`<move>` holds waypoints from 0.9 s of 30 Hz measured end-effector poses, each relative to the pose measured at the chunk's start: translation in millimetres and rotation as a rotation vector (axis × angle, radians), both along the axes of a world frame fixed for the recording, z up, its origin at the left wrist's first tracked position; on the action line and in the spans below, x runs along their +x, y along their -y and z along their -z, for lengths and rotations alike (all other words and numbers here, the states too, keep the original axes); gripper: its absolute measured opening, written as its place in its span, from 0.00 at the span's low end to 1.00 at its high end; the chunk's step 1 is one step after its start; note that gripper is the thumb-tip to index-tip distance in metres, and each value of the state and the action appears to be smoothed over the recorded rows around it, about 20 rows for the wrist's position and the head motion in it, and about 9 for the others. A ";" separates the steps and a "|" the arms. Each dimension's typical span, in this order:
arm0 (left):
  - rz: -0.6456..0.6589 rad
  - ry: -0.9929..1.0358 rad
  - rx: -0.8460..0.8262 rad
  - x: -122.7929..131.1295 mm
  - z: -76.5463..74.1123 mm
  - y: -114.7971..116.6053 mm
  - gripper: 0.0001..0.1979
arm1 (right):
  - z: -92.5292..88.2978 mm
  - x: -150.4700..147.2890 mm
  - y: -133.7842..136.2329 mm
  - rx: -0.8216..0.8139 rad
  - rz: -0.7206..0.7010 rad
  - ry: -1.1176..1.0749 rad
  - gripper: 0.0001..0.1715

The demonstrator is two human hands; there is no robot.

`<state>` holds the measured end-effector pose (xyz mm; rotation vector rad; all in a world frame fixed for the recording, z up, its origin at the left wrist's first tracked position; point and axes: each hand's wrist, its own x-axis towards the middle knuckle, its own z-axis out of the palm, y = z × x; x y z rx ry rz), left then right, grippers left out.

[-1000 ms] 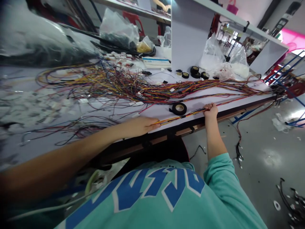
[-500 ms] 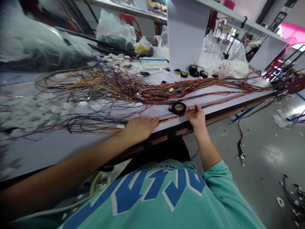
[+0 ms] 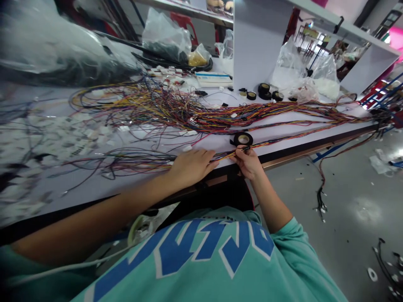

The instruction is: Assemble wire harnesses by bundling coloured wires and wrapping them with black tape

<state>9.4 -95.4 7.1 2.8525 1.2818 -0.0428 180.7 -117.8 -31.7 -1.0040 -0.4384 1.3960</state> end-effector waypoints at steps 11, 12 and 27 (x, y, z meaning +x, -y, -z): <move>-0.172 0.112 -0.280 7.5 -15.6 -18.0 0.19 | 0.3 1.4 -0.4 0.042 -0.037 0.039 0.15; -0.182 0.125 -0.282 7.9 -15.8 -19.7 0.19 | 0.2 1.3 -0.5 0.040 -0.034 0.039 0.15; -0.131 0.092 -0.227 0.6 -18.4 -25.7 0.19 | 8.7 1.9 -2.9 0.048 -0.083 0.000 0.15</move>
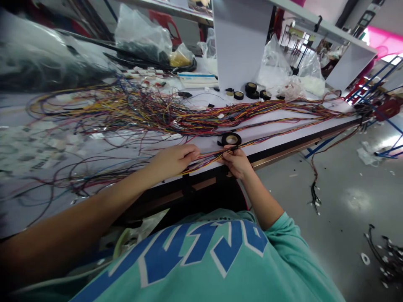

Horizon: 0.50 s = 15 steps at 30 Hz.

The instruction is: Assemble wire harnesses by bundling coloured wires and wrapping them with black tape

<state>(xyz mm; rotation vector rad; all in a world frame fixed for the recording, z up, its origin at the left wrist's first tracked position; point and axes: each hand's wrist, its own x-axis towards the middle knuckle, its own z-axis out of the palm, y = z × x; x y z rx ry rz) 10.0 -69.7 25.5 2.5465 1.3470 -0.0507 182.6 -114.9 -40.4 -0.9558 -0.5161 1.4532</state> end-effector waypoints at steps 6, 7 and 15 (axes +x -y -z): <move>0.098 -0.089 -0.014 -5.0 4.7 -0.7 0.20 | -0.8 0.9 4.2 0.000 -0.038 -0.043 0.10; 0.108 -0.100 -0.015 -5.4 5.0 -0.4 0.20 | -1.1 0.6 4.4 -0.004 -0.044 -0.059 0.09; 0.132 -0.105 0.013 -7.0 7.9 9.6 0.21 | -0.9 -7.9 -2.9 -0.052 0.012 -0.093 0.09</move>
